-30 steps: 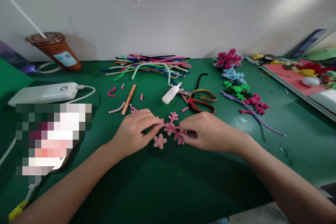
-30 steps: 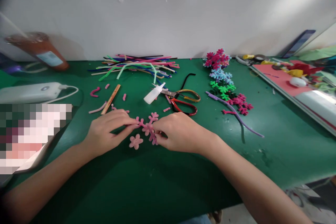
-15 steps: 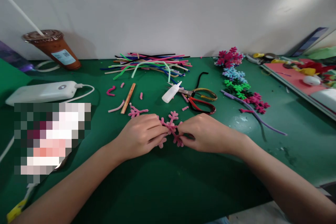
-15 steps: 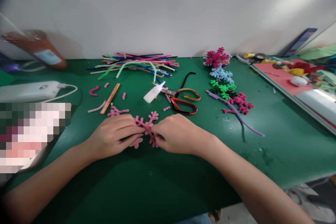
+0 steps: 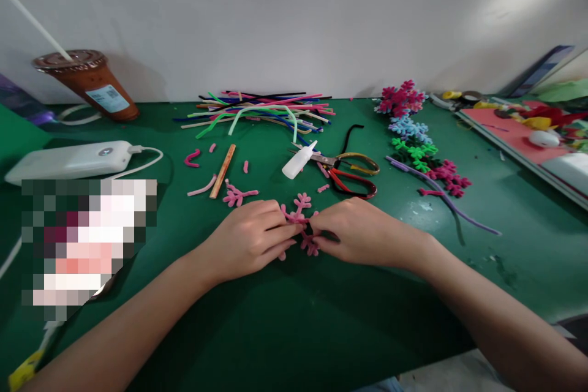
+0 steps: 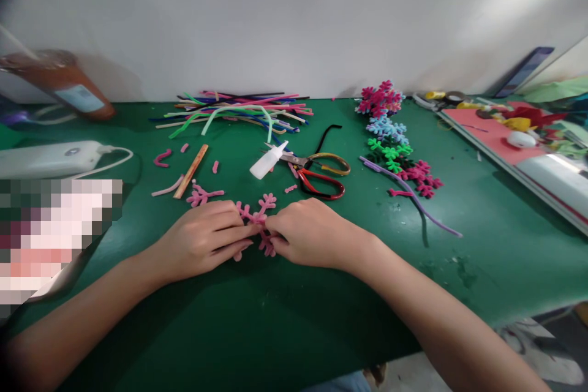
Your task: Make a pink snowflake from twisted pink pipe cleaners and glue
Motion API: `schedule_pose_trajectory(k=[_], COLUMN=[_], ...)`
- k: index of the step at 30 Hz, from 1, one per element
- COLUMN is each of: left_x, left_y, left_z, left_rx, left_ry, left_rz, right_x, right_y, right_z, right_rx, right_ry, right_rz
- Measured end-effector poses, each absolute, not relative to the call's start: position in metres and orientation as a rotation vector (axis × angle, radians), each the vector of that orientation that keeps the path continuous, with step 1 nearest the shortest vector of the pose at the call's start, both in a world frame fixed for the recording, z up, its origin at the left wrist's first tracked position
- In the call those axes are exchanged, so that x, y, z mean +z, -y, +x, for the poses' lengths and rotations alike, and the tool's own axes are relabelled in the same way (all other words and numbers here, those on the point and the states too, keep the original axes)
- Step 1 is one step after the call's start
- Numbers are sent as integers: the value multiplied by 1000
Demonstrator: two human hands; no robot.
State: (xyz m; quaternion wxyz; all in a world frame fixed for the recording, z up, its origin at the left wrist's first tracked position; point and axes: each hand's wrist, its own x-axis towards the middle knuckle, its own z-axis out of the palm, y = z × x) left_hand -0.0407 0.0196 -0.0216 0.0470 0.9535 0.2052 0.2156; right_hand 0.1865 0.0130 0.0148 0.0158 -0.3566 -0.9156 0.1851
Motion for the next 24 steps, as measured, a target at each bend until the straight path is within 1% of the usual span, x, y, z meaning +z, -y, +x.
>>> schedule_pose_trajectory(k=[3,7,10,24], left_x=[-21,-19,-19,-21], left_y=[-20,-21,-22,-22], left_z=[-41,-41,-41,-40], left_rx=[670,789,764,583], left_ry=[-601,-558,-553,-548], left_rz=[2917,2954,2967,3048], right_x=[19,24,25,24], right_y=[-15,-21,-24,-24], right_z=[191,199,202,199], right_rx=[566,409,335,320], right_ry=[2774,2526,2412,2431], right_rz=[-1122,-1242,-1315,-1398])
